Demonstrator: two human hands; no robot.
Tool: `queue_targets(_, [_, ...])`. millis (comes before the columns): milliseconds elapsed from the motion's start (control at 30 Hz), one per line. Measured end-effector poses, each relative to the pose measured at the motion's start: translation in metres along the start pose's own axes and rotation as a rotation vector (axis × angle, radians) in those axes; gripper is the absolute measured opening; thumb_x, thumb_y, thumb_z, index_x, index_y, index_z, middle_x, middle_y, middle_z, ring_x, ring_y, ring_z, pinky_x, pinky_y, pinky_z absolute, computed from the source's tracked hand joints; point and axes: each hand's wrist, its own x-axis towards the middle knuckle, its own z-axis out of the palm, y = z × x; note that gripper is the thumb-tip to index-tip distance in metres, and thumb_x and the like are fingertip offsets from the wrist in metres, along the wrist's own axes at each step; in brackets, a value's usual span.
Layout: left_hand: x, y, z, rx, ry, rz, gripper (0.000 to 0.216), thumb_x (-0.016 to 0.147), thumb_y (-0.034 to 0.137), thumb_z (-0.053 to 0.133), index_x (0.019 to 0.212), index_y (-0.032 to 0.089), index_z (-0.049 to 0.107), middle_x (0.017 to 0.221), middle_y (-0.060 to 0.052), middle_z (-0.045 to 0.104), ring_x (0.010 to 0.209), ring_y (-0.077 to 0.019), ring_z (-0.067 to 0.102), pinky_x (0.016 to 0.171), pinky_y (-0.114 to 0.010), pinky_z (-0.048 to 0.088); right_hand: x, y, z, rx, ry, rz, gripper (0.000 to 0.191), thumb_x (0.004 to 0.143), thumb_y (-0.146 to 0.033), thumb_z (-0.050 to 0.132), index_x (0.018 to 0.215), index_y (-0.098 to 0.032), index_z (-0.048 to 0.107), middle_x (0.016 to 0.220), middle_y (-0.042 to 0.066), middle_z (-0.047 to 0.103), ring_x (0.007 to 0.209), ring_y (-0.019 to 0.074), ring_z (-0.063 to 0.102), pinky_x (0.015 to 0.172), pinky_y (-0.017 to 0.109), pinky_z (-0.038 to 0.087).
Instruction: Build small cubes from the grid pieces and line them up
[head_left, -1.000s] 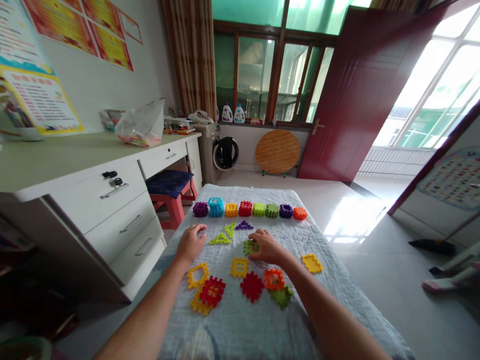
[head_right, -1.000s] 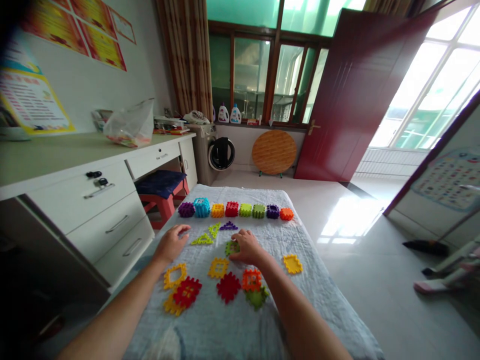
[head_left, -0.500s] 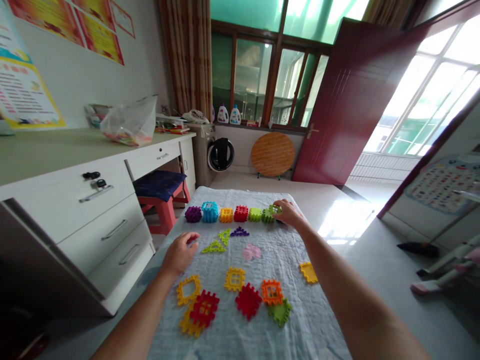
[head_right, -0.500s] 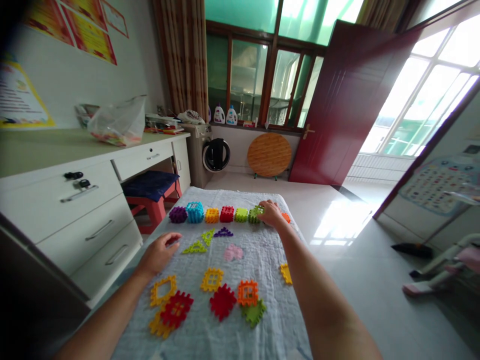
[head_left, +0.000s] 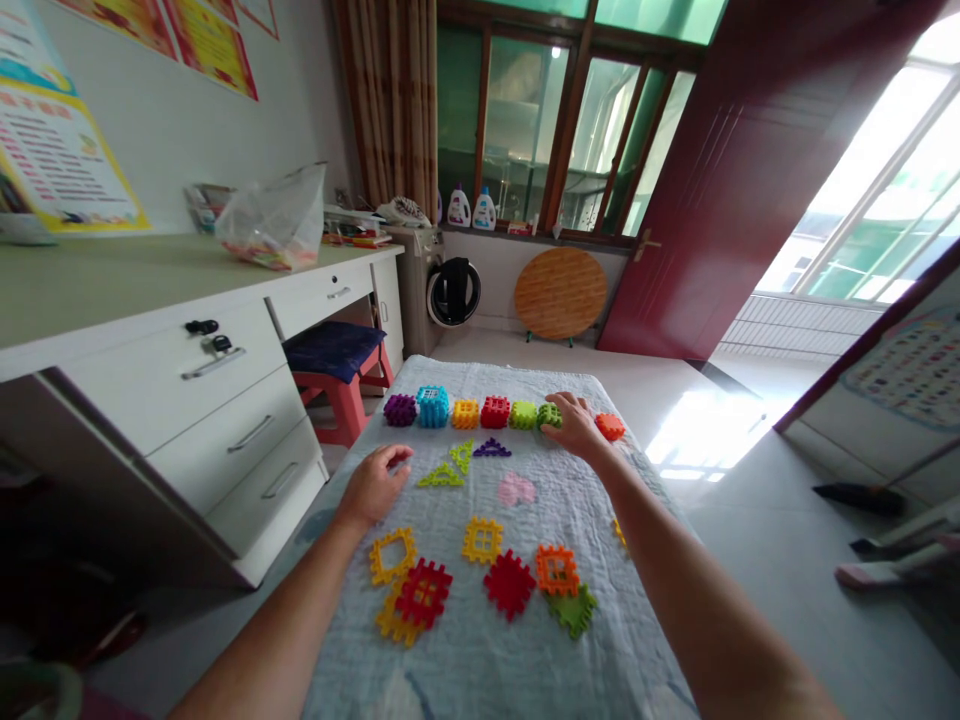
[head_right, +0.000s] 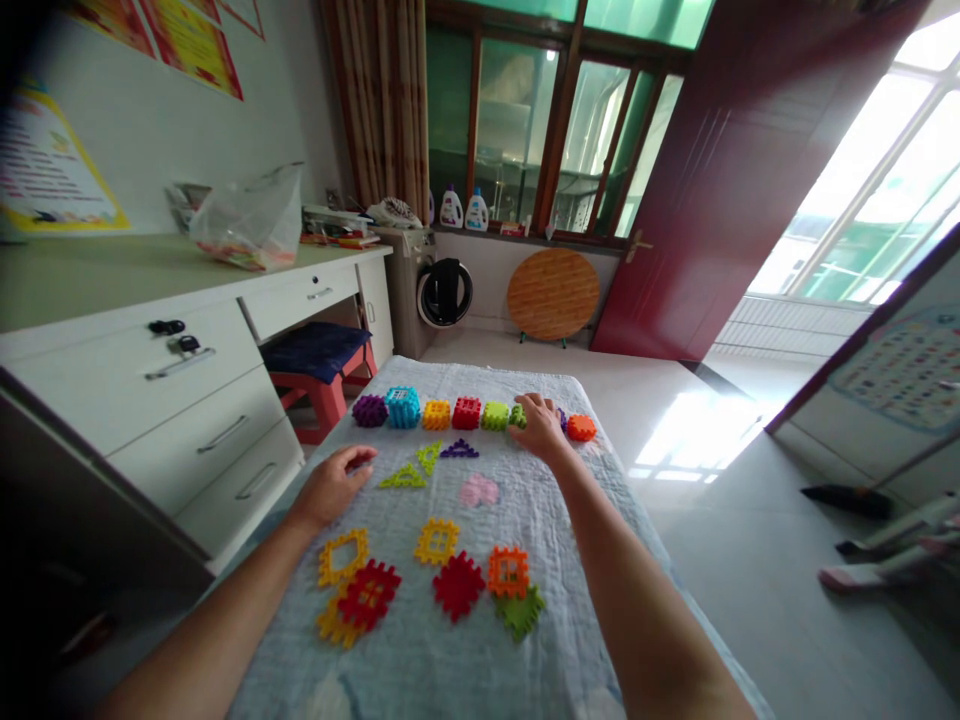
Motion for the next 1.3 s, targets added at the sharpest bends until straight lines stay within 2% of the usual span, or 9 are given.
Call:
queue_targets(133, [-0.001,-0.003,0.001,0.026,0.007,0.02,0.028,0.071,0.031,0.053,0.093,0.019,0.063,0.096,-0.006,0.069,0.09,-0.0202,0.064,0.087,-0.033,0.05,-0.035,-0.026,0.0,0.155,-0.151,-0.158,0.037,0.072,-0.022,0.062,0.108,-0.017,0.061,0.107,0.009,0.06,0.095,0.022,0.054,0.084,0.034,0.041])
queue_targets(267, [-0.001,-0.006,0.002,0.032,0.016,0.024,0.028,0.072,0.031,0.051,0.094,0.017,0.062,0.097,-0.007,0.068,0.09,-0.0196,0.064,0.087,-0.032,0.05,-0.077,-0.04,-0.014,0.239,-0.394,-0.172,0.03,0.072,-0.025,0.065,0.1,-0.018,0.064,0.088,0.005,0.063,0.076,0.0164,0.057,0.071,0.028,0.043])
queue_targets(433, [-0.002,-0.003,0.002,0.072,0.027,0.005,0.028,0.07,0.031,0.052,0.093,0.018,0.063,0.095,-0.006,0.069,0.087,-0.0193,0.064,0.085,-0.031,0.05,-0.128,-0.051,-0.039,0.28,-0.562,-0.185,0.055,0.06,-0.04,0.076,0.111,-0.024,0.06,0.097,0.004,0.06,0.085,0.0186,0.056,0.074,0.029,0.044])
queue_targets(600, [-0.002,-0.002,0.003,0.089,0.037,0.018,0.028,0.069,0.03,0.051,0.091,0.018,0.064,0.094,-0.006,0.07,0.085,-0.0189,0.065,0.083,-0.029,0.051,-0.145,-0.055,-0.037,0.222,-0.502,-0.188,0.045,0.063,-0.029,0.073,0.106,-0.021,0.061,0.098,0.005,0.059,0.086,0.019,0.056,0.078,0.029,0.042])
queue_targets(833, [-0.001,-0.004,0.004,0.119,0.039,0.014,0.028,0.07,0.03,0.05,0.091,0.018,0.063,0.093,-0.006,0.07,0.087,-0.0193,0.065,0.085,-0.03,0.05,-0.135,-0.05,-0.042,0.137,-0.25,-0.098,0.037,0.075,-0.028,0.066,0.109,-0.017,0.058,0.107,0.01,0.059,0.099,0.0233,0.052,0.091,0.037,0.037])
queue_targets(1033, [-0.001,-0.003,0.004,0.119,0.029,0.011,0.028,0.07,0.03,0.05,0.092,0.018,0.063,0.095,-0.007,0.07,0.087,-0.0196,0.065,0.085,-0.031,0.05,-0.17,-0.058,-0.065,0.142,-0.518,-0.223,0.052,0.063,-0.033,0.076,0.11,-0.021,0.058,0.111,0.008,0.056,0.102,0.0249,0.049,0.089,0.036,0.04])
queue_targets(1100, [0.0,-0.003,0.004,0.12,0.024,0.013,0.028,0.07,0.03,0.05,0.092,0.018,0.063,0.095,-0.007,0.069,0.088,-0.0197,0.065,0.085,-0.031,0.05,-0.178,-0.062,-0.067,0.129,-0.544,-0.242,0.051,0.064,-0.029,0.075,0.11,-0.02,0.058,0.11,0.008,0.057,0.101,0.0244,0.05,0.087,0.035,0.04])
queue_targets(1233, [-0.001,-0.002,0.003,0.125,0.021,0.017,0.029,0.069,0.03,0.049,0.091,0.017,0.063,0.095,-0.008,0.069,0.088,-0.0202,0.065,0.085,-0.031,0.05,-0.175,-0.063,-0.067,0.173,-0.507,-0.211,0.015,0.078,-0.022,0.059,0.092,-0.018,0.062,0.09,0.005,0.061,0.083,0.0171,0.055,0.075,0.027,0.04])
queue_targets(1300, [-0.001,-0.001,0.002,0.128,0.018,0.022,0.029,0.069,0.03,0.049,0.091,0.017,0.063,0.095,-0.009,0.069,0.087,-0.0204,0.065,0.084,-0.031,0.05,-0.17,-0.06,-0.064,0.188,-0.505,-0.134,0.012,0.084,-0.02,0.049,0.08,-0.018,0.061,0.074,0.001,0.059,0.068,0.0129,0.053,0.064,0.024,0.036])
